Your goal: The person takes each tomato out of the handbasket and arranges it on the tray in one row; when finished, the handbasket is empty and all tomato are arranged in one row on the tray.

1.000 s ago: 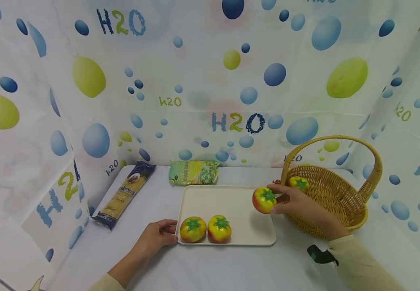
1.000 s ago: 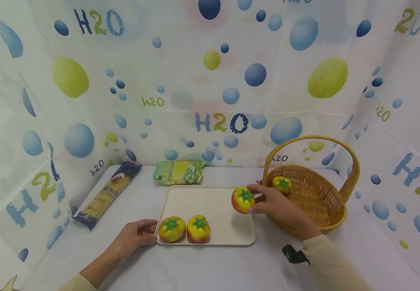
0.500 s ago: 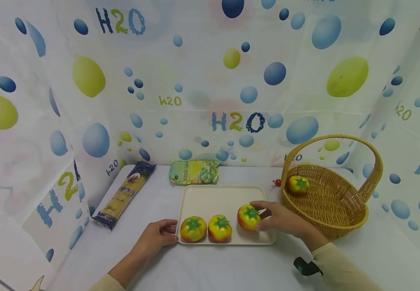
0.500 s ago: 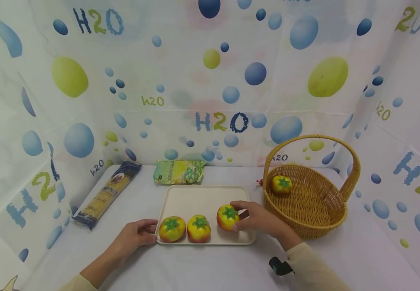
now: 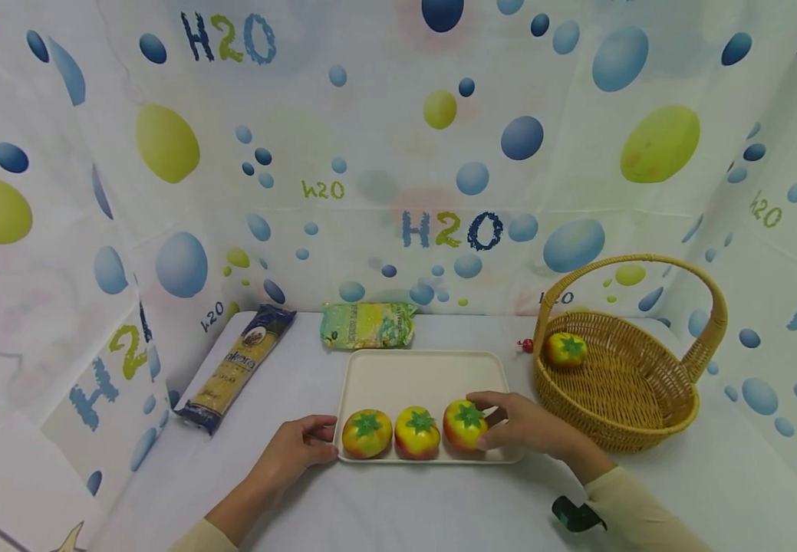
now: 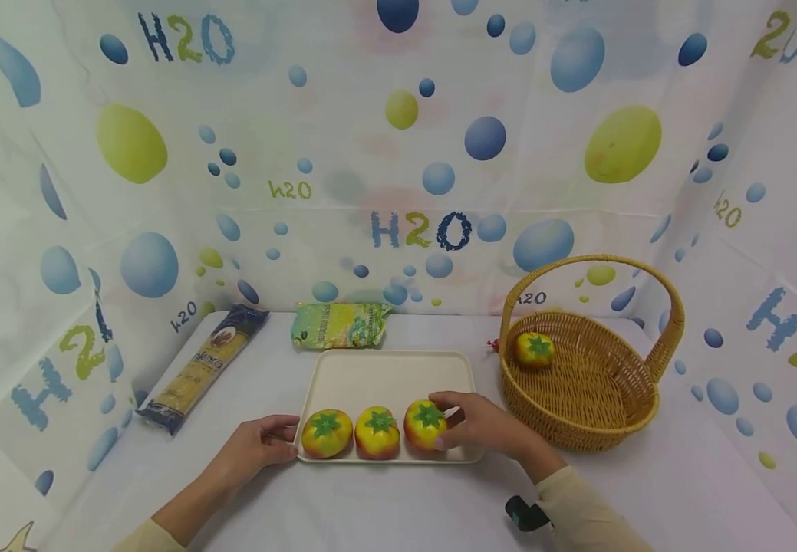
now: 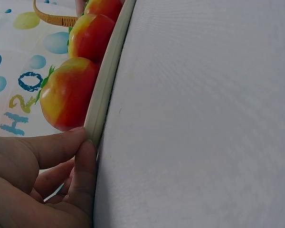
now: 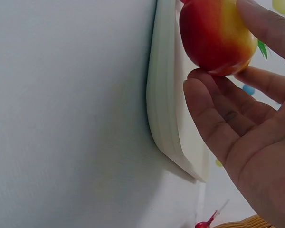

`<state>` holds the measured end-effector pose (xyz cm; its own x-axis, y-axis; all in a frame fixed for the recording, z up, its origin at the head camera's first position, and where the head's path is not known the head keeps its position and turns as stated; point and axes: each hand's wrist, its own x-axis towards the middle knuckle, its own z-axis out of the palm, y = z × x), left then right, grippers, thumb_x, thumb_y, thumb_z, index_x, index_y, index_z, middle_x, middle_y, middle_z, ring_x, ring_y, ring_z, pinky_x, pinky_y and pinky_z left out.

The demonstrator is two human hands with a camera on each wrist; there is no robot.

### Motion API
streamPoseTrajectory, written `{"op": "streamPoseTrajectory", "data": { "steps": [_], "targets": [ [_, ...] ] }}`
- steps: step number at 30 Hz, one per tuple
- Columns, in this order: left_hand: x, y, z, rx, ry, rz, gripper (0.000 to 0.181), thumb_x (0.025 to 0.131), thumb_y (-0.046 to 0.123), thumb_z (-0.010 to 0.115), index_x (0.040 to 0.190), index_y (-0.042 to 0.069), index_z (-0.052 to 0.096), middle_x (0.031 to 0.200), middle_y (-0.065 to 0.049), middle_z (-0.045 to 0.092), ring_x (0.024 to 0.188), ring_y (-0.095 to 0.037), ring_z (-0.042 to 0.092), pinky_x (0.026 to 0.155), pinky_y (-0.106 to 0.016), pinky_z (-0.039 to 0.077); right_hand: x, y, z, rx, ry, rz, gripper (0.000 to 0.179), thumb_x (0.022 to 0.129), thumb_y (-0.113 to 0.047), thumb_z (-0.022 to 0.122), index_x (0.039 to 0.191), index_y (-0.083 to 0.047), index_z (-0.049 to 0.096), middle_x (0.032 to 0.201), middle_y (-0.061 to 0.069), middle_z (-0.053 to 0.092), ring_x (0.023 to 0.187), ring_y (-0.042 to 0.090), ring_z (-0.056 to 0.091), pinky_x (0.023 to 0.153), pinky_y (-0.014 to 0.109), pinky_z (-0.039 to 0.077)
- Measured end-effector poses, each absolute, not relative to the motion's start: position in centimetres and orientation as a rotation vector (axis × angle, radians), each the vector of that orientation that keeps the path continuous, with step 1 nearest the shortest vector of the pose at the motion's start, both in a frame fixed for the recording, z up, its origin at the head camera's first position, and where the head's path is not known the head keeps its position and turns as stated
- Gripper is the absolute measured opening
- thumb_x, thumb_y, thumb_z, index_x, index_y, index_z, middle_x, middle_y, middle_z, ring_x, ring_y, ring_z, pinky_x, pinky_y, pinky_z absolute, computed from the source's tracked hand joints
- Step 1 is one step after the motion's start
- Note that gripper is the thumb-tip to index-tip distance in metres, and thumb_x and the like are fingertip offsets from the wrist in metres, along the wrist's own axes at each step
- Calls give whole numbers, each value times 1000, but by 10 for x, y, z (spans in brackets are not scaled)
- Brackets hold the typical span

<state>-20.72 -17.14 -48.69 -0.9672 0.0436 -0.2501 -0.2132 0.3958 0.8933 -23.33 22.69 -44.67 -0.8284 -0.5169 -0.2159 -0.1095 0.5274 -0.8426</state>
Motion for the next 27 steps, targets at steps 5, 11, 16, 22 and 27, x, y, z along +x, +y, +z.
{"op": "streamPoseTrajectory", "data": {
  "steps": [5, 11, 16, 22, 27],
  "targets": [
    [-208, -172, -487, -154, 2426, 1597, 53, 79, -2, 82, 129, 1, 66, 103, -6, 69, 87, -18, 65, 79, -33, 58, -232, 224, -446, -514, 2310, -1246, 71, 88, -27, 79, 150, -9, 49, 148, 19, 51, 119, 29, 60, 100, 51, 51],
    [-208, -172, -487, -150, 2426, 1594, 53, 78, -1, 82, 129, 2, 67, 103, -6, 69, 87, -18, 65, 79, -33, 58, -230, 222, -447, -482, 2295, -1250, 71, 87, -26, 80, 150, -10, 50, 149, 19, 50, 119, 30, 59, 99, 51, 52],
    [-209, -172, -487, -153, 2424, 1589, 53, 79, -1, 82, 129, 2, 66, 103, -6, 69, 87, -18, 65, 79, -33, 58, -228, 222, -447, -456, 2294, -1246, 72, 87, -26, 81, 150, -12, 49, 150, 18, 49, 119, 30, 59, 98, 51, 52],
    [-208, -172, -486, -159, 2418, 1590, 53, 79, -1, 82, 129, 2, 66, 103, -6, 69, 88, -18, 64, 79, -33, 57, -228, 222, -449, -453, 2280, -1255, 75, 88, -24, 81, 153, -11, 45, 149, 18, 49, 121, 32, 58, 99, 52, 52],
    [-207, -172, -485, -146, 2411, 1600, 53, 78, -1, 82, 129, 1, 66, 104, -7, 68, 90, -18, 63, 78, -31, 57, -229, 223, -452, -452, 2280, -1253, 76, 87, -25, 81, 153, -13, 45, 149, 19, 48, 121, 32, 58, 97, 51, 53]
  ]
}}
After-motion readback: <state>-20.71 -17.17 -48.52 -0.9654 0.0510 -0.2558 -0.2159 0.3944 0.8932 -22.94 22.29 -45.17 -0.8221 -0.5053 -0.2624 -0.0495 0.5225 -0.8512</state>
